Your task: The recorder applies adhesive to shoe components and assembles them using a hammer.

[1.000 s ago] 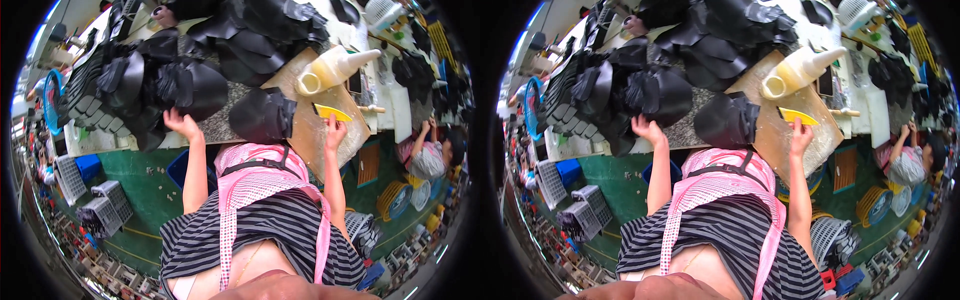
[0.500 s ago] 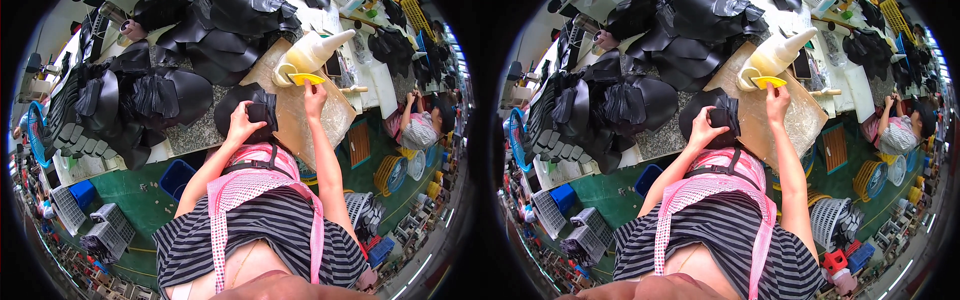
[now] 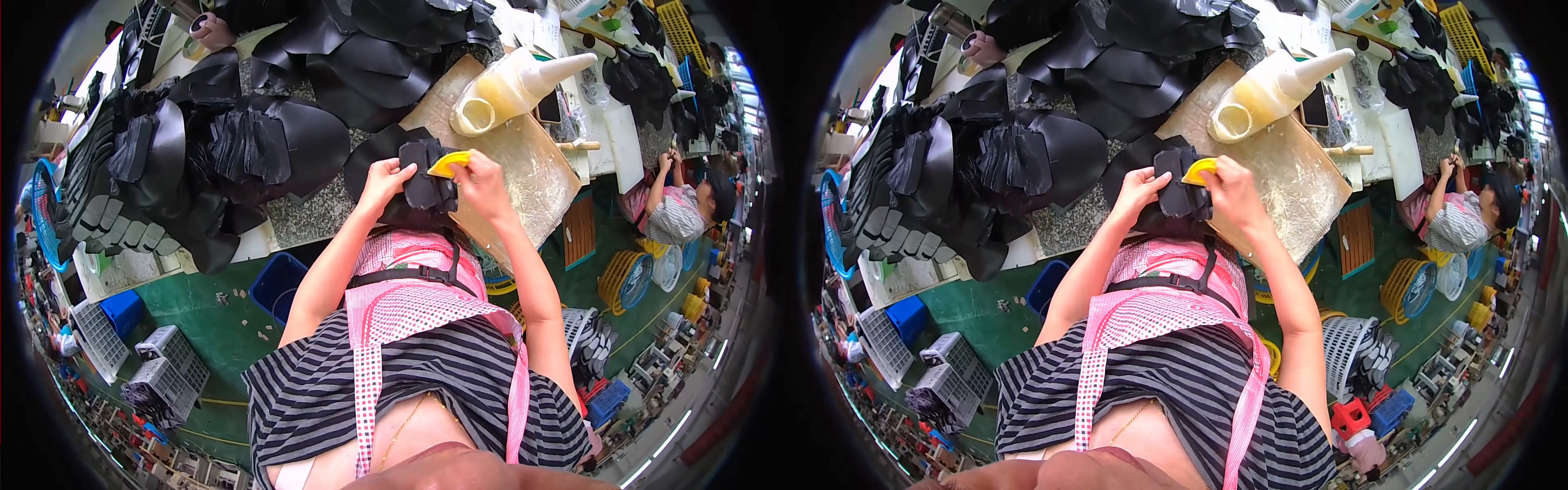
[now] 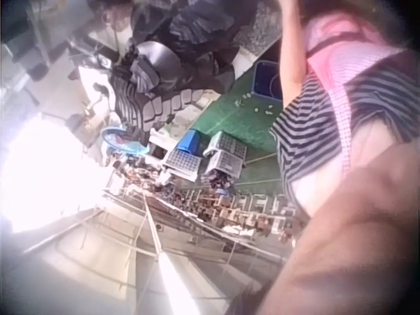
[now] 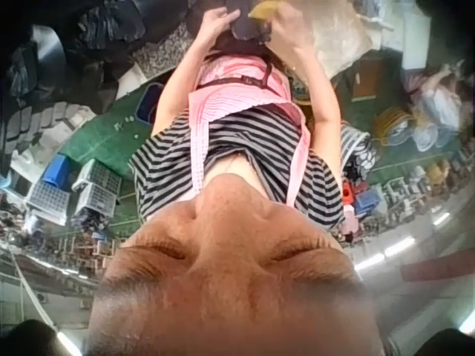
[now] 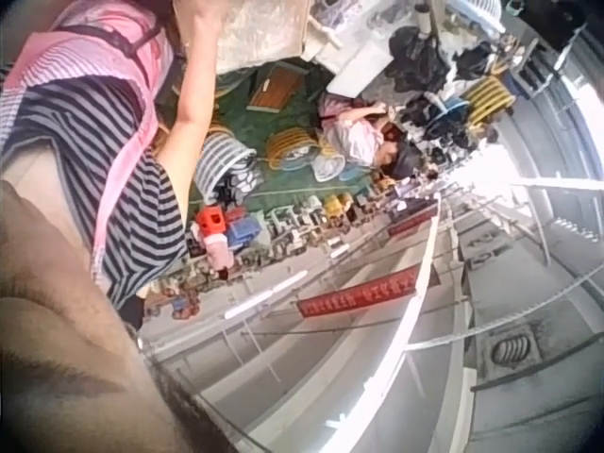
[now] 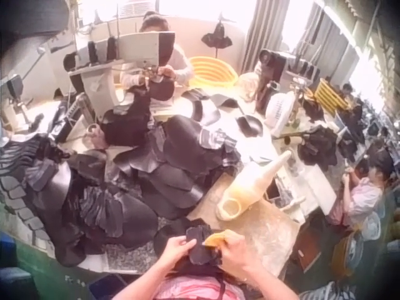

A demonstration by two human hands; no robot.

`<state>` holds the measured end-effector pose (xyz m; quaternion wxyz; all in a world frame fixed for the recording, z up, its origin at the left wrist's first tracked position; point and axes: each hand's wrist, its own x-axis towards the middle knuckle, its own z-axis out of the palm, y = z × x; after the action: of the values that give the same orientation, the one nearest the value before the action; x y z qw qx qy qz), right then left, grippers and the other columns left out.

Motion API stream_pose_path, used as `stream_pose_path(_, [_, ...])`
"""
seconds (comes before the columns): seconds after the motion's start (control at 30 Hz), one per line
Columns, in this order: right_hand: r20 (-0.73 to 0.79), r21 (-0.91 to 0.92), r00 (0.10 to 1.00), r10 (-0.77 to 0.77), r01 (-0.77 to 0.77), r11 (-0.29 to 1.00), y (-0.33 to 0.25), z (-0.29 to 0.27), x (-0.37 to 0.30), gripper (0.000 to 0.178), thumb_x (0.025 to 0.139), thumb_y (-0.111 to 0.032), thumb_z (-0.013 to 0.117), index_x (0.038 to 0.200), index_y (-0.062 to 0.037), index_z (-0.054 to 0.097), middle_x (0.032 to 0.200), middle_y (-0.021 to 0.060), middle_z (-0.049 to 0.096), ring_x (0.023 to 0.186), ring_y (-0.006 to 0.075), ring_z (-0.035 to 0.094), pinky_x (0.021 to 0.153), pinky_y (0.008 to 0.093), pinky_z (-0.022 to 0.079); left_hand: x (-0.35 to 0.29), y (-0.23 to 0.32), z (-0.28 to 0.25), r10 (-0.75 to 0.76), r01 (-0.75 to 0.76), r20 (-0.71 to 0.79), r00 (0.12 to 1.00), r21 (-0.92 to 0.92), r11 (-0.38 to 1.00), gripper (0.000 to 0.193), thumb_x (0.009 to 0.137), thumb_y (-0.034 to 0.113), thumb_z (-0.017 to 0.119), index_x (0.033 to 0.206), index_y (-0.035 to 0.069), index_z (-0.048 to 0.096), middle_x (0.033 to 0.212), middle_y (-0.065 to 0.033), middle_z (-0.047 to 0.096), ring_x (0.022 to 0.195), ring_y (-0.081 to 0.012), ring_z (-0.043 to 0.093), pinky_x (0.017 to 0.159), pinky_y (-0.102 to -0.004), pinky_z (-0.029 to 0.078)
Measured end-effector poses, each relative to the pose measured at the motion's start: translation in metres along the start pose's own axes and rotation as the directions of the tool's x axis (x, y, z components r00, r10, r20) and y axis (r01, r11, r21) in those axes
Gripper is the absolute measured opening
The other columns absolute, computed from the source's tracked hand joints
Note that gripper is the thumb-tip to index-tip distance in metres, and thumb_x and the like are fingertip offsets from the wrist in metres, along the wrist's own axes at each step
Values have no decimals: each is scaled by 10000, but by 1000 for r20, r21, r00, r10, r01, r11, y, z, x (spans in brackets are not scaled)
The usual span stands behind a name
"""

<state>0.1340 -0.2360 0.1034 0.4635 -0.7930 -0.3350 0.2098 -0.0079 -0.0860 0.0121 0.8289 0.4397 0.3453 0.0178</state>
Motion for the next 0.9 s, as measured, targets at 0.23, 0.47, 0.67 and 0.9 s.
stream_pose_path(0.23, [-21,-236,965,-262,250,939,-1,15,31,99,876,10,601,954,-4,660,853,148,640,756,326,635,680,366,508,3,4,1,-57,62,42,997,-117,991,258,939,192,638,1059,-34,670,911,-52,702,773,-114,671,743,-258,551])
stream_pose_path(0.47, [338,-258,883,-327,421,869,-4,-14,-16,289,733,104,573,971,-28,671,842,133,624,799,313,644,693,369,522,5,-8,4,-28,29,6,1000,-138,990,228,942,204,640,1014,-7,686,863,-23,700,749,-86,656,707,-240,537])
stream_pose_path(0.67, [286,-286,910,-300,380,879,-21,-17,-26,149,801,44,610,930,-25,641,810,127,602,714,332,620,630,400,506,4,-14,6,-12,10,-8,1000,-151,988,226,946,219,637,994,4,690,842,0,692,728,-66,637,693,-219,519])
stream_pose_path(0.9, [-122,-359,949,-289,230,905,16,22,44,35,875,-34,626,874,-1,614,786,150,593,668,338,606,596,407,484,3,-10,5,-7,11,39,999,-105,994,266,956,255,627,1061,15,675,928,-18,703,815,-93,664,767,-245,533])
